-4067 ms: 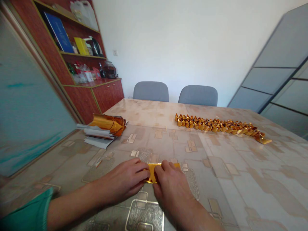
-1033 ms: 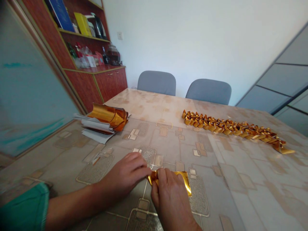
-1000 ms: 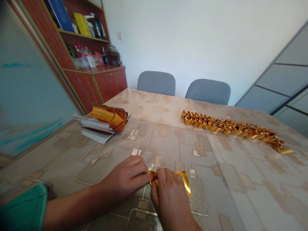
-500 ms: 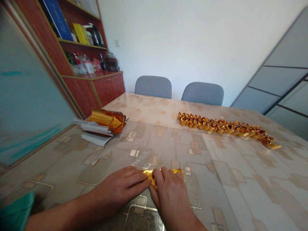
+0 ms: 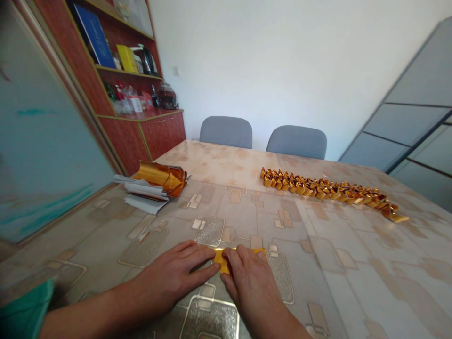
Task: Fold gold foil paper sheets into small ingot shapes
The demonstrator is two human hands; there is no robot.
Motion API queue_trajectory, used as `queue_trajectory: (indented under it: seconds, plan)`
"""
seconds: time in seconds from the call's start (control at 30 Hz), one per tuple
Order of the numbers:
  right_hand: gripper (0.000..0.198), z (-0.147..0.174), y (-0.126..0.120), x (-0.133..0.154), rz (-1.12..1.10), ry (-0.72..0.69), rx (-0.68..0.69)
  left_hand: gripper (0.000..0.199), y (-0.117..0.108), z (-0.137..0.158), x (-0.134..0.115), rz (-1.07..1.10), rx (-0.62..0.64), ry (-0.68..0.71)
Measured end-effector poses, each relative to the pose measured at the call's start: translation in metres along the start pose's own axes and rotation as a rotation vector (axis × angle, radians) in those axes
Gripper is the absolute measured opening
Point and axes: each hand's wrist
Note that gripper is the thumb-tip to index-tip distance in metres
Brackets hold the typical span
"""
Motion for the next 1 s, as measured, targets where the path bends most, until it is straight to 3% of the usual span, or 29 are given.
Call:
queue_trajectory:
  seconds: [0.2,0.33,0.5,0.67,0.8,1.0]
  plan:
    - [0.035,-0.001,0.004,-0.001,0.033,0.002,0.01,0.038,0.009,0.007,-0.003,0.022,-0.064,-0.076]
    - [0.037,-0.001,0.001,0.0,0.017,0.013,0.035,0.039,0.012,0.005,-0.008,0.003,-0.011,-0.143]
    - [0.032,-0.001,-0.003,0.001,-0.059,0.034,0.04,0.036,0.001,-0.002,-0.01,-0.075,0.058,-0.11]
    - [0.031,-0.002,-0.008,-0.002,-0.028,0.026,0.044,0.029,-0.006,-0.006,-0.008,-0.115,0.04,-0.08]
    - [0.036,0.001,-0.016,-0.008,-0.082,0.017,0.075,0.027,-0.002,-0.007,-0.009,-0.103,0.016,-0.047]
    - [0.022,0.008,-0.019,-0.013,-0.126,-0.09,0.067,0.037,0.004,-0.007,-0.008,-0.013,-0.026,-0.028]
Point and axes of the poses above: each hand's wrist, its own z-axis away from the middle knuckle, its own y-axis out of the palm, x = y × z, and after that the axes turned 9 degrees about x, right-handed
